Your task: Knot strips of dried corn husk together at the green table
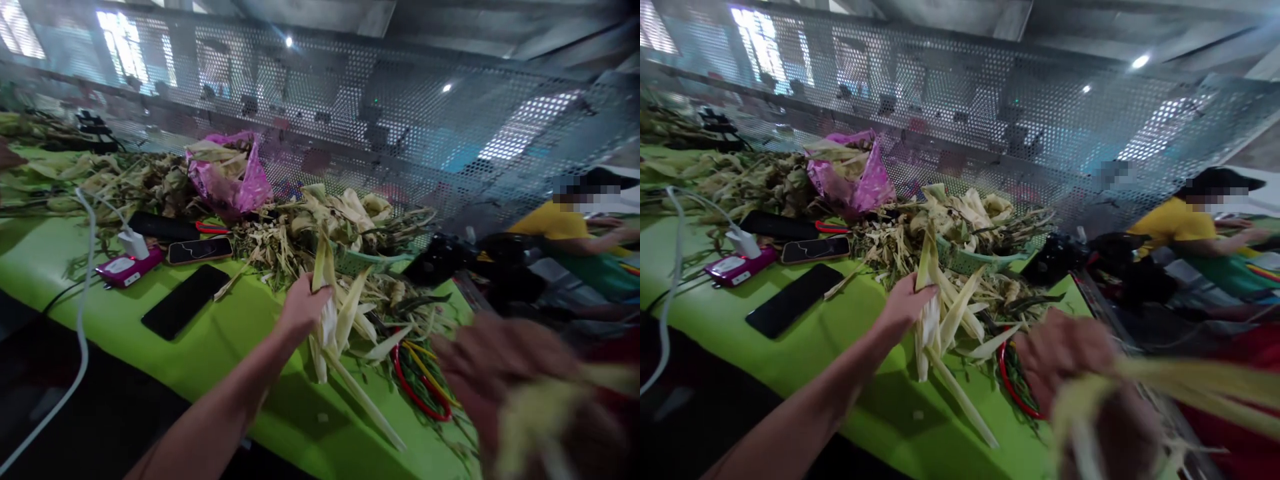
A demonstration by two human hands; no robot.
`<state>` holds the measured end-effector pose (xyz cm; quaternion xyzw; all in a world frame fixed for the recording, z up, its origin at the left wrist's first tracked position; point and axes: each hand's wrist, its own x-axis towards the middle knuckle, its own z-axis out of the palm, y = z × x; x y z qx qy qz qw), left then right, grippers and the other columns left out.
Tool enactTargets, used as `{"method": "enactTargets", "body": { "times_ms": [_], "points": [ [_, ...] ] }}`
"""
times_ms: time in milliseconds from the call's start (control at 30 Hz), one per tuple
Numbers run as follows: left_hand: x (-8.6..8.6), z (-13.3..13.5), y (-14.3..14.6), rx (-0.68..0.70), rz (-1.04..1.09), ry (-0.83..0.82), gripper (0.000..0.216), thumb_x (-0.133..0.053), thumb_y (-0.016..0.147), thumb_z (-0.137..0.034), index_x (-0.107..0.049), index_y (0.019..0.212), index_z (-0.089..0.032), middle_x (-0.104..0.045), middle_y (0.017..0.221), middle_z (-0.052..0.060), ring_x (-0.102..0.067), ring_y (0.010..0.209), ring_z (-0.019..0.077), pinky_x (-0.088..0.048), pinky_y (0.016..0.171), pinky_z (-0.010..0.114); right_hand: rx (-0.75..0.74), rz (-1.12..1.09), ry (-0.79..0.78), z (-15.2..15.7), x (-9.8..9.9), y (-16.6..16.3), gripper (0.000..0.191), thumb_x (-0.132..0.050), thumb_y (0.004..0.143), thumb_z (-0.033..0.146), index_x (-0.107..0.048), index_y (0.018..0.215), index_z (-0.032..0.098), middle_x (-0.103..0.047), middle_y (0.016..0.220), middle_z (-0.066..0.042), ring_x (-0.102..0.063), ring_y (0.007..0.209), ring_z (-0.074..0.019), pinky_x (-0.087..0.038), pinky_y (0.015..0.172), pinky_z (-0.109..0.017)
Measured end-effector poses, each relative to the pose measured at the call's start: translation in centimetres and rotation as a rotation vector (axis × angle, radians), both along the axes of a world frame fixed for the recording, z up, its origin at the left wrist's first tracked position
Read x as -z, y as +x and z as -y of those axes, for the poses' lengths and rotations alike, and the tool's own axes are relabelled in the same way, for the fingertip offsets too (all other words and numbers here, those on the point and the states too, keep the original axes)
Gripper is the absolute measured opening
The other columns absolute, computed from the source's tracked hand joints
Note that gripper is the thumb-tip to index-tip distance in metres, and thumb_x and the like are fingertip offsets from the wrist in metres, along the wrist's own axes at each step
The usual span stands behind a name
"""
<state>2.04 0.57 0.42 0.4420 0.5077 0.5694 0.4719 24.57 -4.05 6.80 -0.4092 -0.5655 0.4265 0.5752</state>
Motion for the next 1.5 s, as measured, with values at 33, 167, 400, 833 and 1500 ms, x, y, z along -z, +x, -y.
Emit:
{"method": "enactTargets", "body": {
  "times_ms": [33,167,400,833,1500],
  "points": [
    [0.0,0.1,0.1,0.015,-0.022,0.012,0.02,-0.059,0.074,-0.026,-0.062,0.091,-0.015,-0.063,0.079,0.003,-0.055,0.068,0.0142,-0.042,0.063,0.024,-0.108,-0.077,-0.072,0.1,0.1,-1.8,0.034,-0.074,0.06,0.055,-0.055,0.058,0.028,-0.04,0.06,-0.003,-0.038,0.053,-0.0165,-0.029,0.05,-0.036],
    [-0.1,0.6,0.4,0.059,-0.09,0.046,0.022,-0.062,0.074,-0.027,-0.062,0.092,-0.015,-0.065,0.086,0.005,-0.057,0.073,0.0149,-0.045,0.066,0.025,-0.194,-0.083,-0.274,-0.5,1.8,-6.3,0.022,-0.081,0.06,0.037,-0.07,0.072,0.024,-0.059,0.069,-0.004,-0.046,0.058,-0.0149,-0.035,0.052,-0.03],
    [-0.1,1.2,1.3,0.172,0.067,0.035,0.016,-0.062,0.074,-0.023,-0.064,0.087,-0.014,-0.066,0.08,0.005,-0.058,0.068,0.013,-0.046,0.062,0.023,-0.109,0.05,-0.266,-2.1,4.7,-7.2,0.022,-0.078,0.067,0.033,-0.069,0.08,0.019,-0.062,0.07,0.0,-0.045,0.057,-0.0105,-0.034,0.05,-0.023],
    [-0.5,1.2,0.9,0.287,0.077,0.013,0.015,-0.059,0.074,-0.023,-0.065,0.081,-0.012,-0.062,0.073,0.003,-0.056,0.067,0.0133,-0.043,0.062,0.024,0.03,0.036,-0.238,-2.9,5.1,-7.0,0.034,-0.083,0.058,0.033,-0.061,0.081,0.022,-0.062,0.071,0.003,-0.056,0.066,-0.0142,-0.044,0.063,-0.026],
    [-0.5,1.2,0.7,0.284,-0.114,0.065,0.017,-0.055,0.076,-0.021,-0.064,0.09,-0.015,-0.068,0.086,0.005,-0.06,0.073,0.0146,-0.047,0.066,0.024,-0.07,0.026,-0.319,-2.9,5.2,-6.9,0.023,-0.076,0.065,0.032,-0.066,0.079,0.017,-0.064,0.071,0.001,-0.05,0.059,-0.012,-0.038,0.057,-0.025]
  ]
}}
